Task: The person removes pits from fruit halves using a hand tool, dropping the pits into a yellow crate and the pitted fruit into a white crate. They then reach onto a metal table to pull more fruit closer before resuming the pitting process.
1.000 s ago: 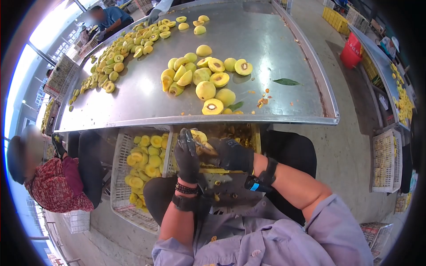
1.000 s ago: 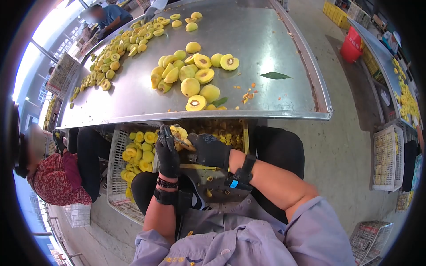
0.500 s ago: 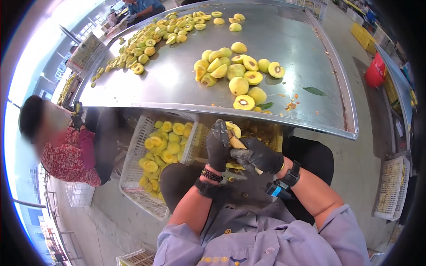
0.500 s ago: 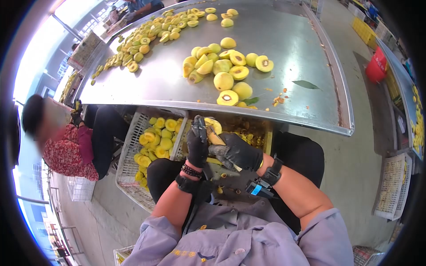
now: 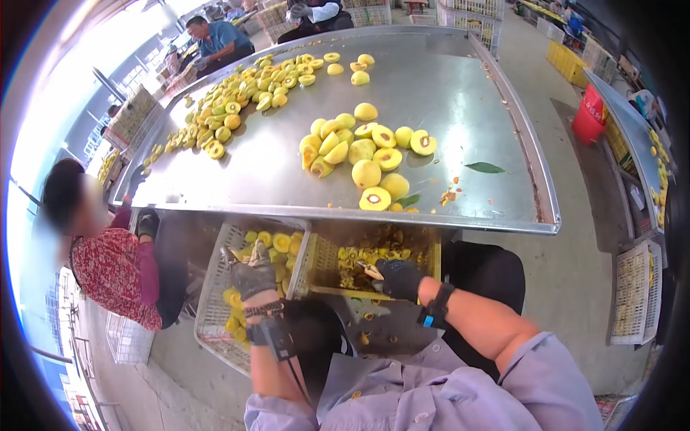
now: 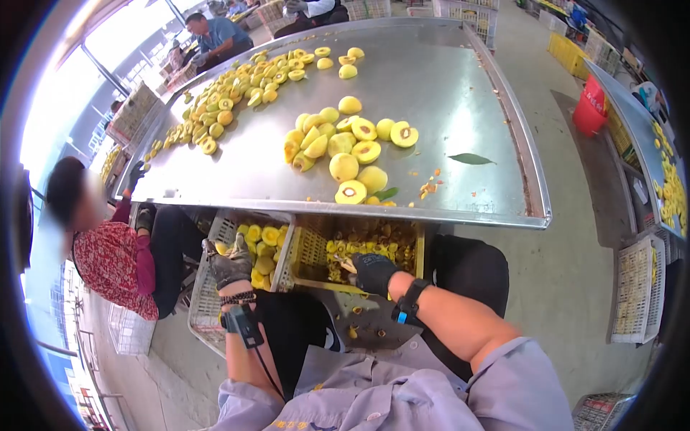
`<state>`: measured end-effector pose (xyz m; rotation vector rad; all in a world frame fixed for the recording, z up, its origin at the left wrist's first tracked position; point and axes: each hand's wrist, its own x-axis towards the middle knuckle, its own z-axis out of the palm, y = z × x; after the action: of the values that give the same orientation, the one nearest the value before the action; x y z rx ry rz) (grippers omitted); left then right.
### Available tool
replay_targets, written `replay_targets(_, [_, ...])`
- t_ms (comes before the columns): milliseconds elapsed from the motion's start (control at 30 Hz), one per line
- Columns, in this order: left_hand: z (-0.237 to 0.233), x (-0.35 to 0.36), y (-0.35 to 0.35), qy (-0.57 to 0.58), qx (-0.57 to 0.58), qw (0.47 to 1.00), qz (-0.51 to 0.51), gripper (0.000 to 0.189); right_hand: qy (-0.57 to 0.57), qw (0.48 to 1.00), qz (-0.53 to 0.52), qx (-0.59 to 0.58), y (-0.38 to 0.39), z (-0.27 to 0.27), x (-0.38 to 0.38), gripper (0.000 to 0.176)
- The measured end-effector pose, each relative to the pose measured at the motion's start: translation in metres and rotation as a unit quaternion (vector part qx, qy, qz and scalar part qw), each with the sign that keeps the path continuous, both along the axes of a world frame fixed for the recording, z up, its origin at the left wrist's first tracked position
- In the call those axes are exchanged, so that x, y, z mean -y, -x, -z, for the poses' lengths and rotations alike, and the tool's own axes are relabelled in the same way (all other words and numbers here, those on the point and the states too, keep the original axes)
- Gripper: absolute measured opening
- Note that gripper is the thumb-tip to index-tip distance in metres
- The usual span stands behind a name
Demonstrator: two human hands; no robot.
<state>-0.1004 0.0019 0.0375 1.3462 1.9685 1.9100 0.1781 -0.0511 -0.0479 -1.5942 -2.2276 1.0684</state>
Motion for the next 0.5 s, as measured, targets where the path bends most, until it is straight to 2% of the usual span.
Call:
replay_targets(33, [-0.008, -0.006, -0.007, -0.021, 0.315, 0.94, 0.128, 0.041, 0.008, 0.999, 0.036, -0.035, 0.002, 0.0, 0.001, 0.044])
replay_targets(67, [-0.014, -0.011, -0.015, -0.017, 0.474, 0.863, 0.173, 0.041, 0.02, 1.0, -0.009, -0.006, 0.003, 0.019, 0.001, 0.044])
replay_targets(100, [-0.018, -0.02, -0.026, 0.0, 0.541, 0.815, 0.205, 0.041, 0.033, 0.998, -0.054, 0.022, 0.003, 0.055, 0.0, 0.045])
replay_targets(133, [-0.017, -0.029, -0.032, 0.025, 0.487, 0.835, 0.254, 0.041, 0.045, 0.993, -0.098, 0.051, 0.0, 0.069, 0.002, 0.046])
replay_targets(167, [-0.016, -0.038, -0.039, 0.043, 0.429, 0.851, 0.299, 0.041, 0.087, 0.969, -0.181, 0.141, -0.007, 0.082, 0.005, 0.05])
replay_targets(200, [-0.013, -0.051, -0.045, 0.063, 0.368, 0.861, 0.345, 0.042, 0.065, 0.983, -0.141, 0.093, -0.005, 0.079, 0.007, 0.045])
replay_targets(267, [-0.002, -0.08, -0.062, 0.023, 0.308, 0.817, 0.487, 0.04, 0.022, 0.998, -0.066, 0.002, -0.001, 0.053, 0.014, 0.038])
replay_targets(300, [-0.004, -0.088, -0.079, 0.045, 0.248, 0.837, 0.486, 0.04, 0.005, 0.997, -0.07, 0.033, 0.001, 0.024, 0.014, 0.034])
replay_targets(333, [-0.006, -0.096, -0.096, 0.065, 0.186, 0.854, 0.482, 0.041, -0.033, 0.998, -0.058, 0.016, -0.001, 0.014, 0.014, 0.034])
replay_targets(367, [0.008, -0.118, -0.102, 0.097, 0.468, 0.7, 0.53, 0.044, -0.071, 0.996, -0.048, -0.005, 0.0, 0.01, 0.017, 0.034])
replay_targets(400, [0.006, -0.12, -0.117, 0.164, 0.093, 0.882, 0.431, 0.048, -0.112, 0.993, -0.039, -0.029, 0.001, 0.007, 0.018, 0.034])
replay_targets(433, [0.003, -0.132, -0.124, 0.089, -0.205, 0.91, 0.348, 0.04, -0.124, 0.991, -0.042, -0.037, -0.001, 0.002, 0.016, 0.037])
replay_targets(467, [0.013, -0.149, -0.13, 0.039, -0.341, 0.888, 0.306, 0.043, -0.136, 0.989, -0.045, -0.044, -0.005, 0.001, 0.015, 0.039])
replay_targets(500, [0.019, -0.165, -0.134, 0.047, -0.42, 0.859, 0.288, 0.043, -0.16, 0.986, -0.039, -0.042, -0.005, 0.004, 0.013, 0.042])
